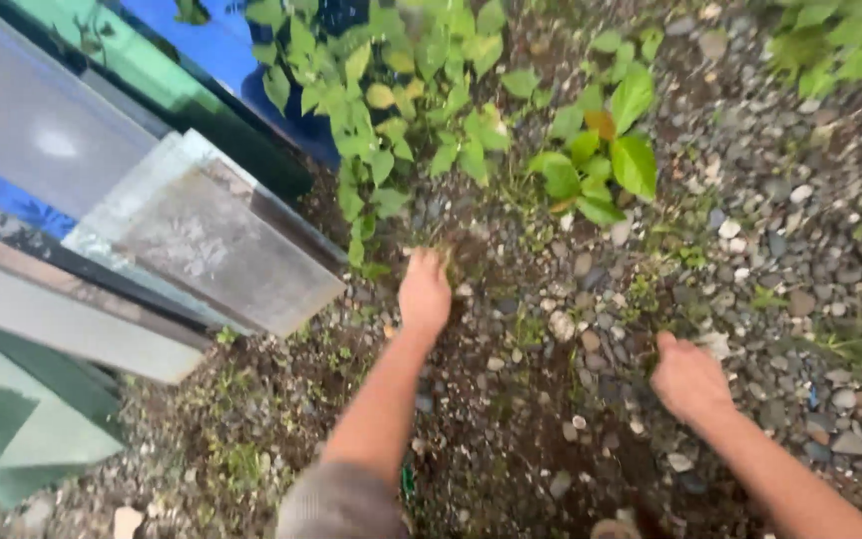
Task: Pulling weeds and grass from a gravel-covered area by hand
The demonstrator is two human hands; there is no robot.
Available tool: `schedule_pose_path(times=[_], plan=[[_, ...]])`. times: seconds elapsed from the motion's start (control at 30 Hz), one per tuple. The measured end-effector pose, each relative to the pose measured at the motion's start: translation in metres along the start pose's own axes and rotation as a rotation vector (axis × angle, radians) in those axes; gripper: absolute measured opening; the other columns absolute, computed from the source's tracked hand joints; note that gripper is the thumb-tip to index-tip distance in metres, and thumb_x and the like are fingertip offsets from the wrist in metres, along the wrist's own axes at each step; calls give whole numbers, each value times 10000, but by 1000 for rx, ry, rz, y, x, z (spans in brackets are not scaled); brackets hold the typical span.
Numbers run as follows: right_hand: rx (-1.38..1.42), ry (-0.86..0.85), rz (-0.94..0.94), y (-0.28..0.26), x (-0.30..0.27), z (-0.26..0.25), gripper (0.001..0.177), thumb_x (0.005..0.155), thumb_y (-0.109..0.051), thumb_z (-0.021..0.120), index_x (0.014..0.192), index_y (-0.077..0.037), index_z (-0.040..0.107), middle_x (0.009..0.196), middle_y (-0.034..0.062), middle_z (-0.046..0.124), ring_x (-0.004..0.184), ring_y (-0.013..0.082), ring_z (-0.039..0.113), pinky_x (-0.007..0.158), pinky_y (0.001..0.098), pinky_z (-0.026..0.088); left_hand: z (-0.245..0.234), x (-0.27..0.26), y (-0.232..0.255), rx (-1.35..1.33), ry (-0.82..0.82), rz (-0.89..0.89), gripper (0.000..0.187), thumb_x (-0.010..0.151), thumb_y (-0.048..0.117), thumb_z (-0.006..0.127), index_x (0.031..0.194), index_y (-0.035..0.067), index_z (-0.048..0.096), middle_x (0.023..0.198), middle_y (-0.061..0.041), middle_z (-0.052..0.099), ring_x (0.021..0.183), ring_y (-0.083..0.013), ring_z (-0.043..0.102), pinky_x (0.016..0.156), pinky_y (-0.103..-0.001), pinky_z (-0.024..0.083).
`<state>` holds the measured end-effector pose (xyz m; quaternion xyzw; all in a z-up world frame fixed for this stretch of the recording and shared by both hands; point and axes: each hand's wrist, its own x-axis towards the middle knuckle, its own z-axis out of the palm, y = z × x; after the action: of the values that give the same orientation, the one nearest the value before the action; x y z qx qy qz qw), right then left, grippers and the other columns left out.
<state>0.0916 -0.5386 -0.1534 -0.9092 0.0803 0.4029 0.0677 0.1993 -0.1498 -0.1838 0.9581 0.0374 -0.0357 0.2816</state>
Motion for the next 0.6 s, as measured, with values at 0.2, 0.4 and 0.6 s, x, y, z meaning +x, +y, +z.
schedule_pose_path(times=[0.2, 0.4, 0.6], plan=[[-91, -106, 73, -34, -34, -38, 398, 868, 77, 387, 1194, -87, 547, 871, 68, 652, 701, 187, 654, 518, 245, 645, -37, 43, 7, 632, -406, 83, 534, 956, -25, 490, 1465, 52, 350, 1300, -195, 516, 888, -377, 633, 631, -453, 587], [-123, -135, 125, -47, -35, -49, 360, 941, 58, 351, 1209, -89, 540, 721, 27, 629, 633, 164, 649, 531, 257, 651, 13, 38, -21, 551, -402, -185, 524, 994, 28, 449, 1504, -50, 357, 1439, -362, 481, 1097, -368, 663, 837, -401, 621], [-128, -142, 131, -51, -38, -46, 361, 930, 63, 352, 1198, -96, 533, 806, 55, 649, 755, 190, 671, 613, 270, 685, -40, 5, 14, 23, -383, -352, 210, 1036, -14, 419, 962, 37, 609, 826, -90, 659, 659, -195, 644, 584, -312, 610]])
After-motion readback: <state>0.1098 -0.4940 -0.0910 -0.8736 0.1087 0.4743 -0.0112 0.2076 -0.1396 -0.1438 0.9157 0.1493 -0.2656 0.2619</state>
